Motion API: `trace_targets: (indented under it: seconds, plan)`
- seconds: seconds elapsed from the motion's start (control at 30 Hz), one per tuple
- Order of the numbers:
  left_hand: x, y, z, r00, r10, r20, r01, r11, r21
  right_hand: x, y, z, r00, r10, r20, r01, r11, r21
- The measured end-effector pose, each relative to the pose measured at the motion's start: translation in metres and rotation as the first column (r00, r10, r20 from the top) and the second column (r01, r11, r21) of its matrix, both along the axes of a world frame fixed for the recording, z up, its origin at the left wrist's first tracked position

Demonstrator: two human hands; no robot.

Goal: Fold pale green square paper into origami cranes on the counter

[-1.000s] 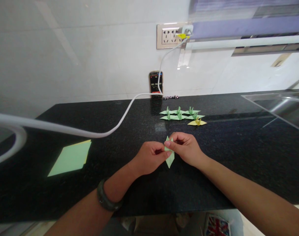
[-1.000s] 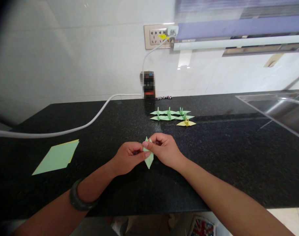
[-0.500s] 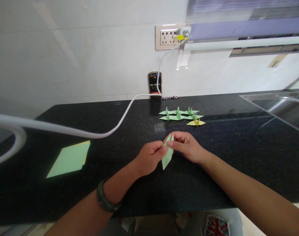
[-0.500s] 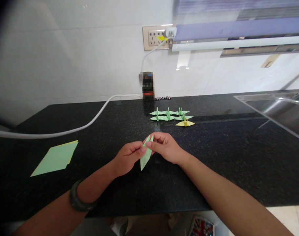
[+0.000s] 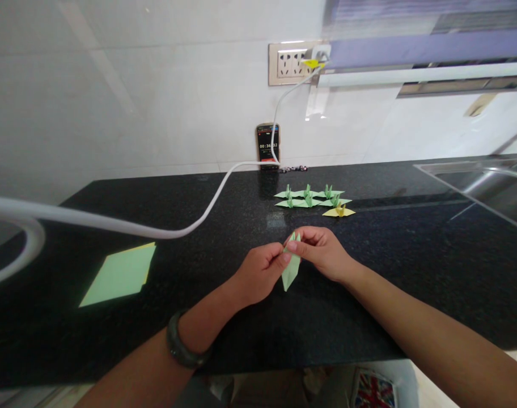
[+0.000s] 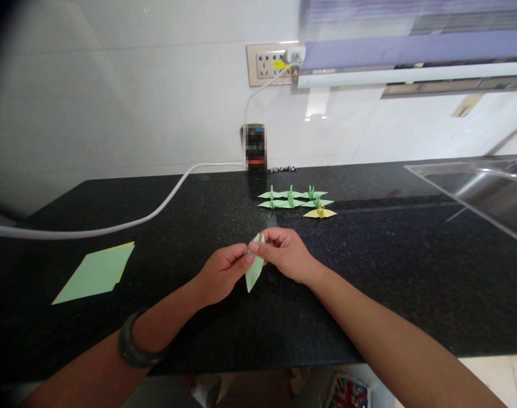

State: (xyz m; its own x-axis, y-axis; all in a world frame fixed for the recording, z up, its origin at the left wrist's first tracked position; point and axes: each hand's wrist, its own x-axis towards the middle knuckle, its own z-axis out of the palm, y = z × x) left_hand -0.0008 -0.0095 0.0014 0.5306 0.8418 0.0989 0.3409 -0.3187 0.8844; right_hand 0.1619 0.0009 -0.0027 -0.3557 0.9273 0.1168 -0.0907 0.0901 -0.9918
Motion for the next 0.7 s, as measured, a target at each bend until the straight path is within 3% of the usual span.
trace_targets:
  seconds: [0.3,0.7]
  plan:
    - [0.0,0.0005,0.0027,0.98,-0.058,0.19,0.086,0.986,-0.144,0.0016,-0.0011,-0.0004,0.989,0.087,-0.119,-0.09,0.996,-0.018]
    - [-0.0013,0.0011,0.0015,0.97,-0.148,0.191,0.181,0.969,-0.169,0.0048,-0.0021,-0.001,0.959,0.175,-0.225,-0.191,0.98,-0.053]
